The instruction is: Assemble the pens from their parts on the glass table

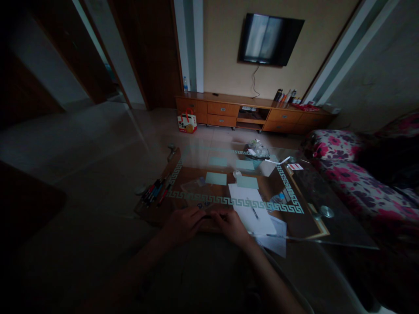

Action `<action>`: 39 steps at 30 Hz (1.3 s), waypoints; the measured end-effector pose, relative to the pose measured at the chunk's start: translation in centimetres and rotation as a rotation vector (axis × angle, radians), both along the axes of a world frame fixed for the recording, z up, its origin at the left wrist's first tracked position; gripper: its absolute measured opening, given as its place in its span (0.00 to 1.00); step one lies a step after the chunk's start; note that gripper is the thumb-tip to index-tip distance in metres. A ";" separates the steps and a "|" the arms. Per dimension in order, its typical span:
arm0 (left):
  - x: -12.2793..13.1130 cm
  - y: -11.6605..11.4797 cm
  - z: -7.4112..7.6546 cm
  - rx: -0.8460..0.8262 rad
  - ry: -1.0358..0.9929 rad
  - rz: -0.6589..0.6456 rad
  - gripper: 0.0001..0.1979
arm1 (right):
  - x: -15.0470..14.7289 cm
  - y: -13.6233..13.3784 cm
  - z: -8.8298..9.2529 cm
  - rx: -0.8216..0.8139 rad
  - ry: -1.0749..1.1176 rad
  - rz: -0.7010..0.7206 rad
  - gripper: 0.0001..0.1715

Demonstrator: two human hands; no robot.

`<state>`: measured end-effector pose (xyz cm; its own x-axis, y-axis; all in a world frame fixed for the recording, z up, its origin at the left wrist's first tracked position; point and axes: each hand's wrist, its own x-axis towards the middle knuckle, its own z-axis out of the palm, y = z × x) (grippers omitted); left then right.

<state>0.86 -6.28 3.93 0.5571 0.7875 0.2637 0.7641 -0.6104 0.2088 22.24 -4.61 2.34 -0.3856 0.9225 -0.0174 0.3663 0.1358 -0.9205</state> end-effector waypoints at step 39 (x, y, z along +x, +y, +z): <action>0.3 0.2 -0.7 -0.023 -0.107 0.041 0.08 | 0.3 0.4 -0.8 -0.085 0.035 -0.101 0.28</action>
<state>1.21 -6.05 3.27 0.4938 0.8155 0.3018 0.7610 -0.5732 0.3038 22.51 -4.17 1.58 -0.2926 0.9525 -0.0848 0.3413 0.0211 -0.9397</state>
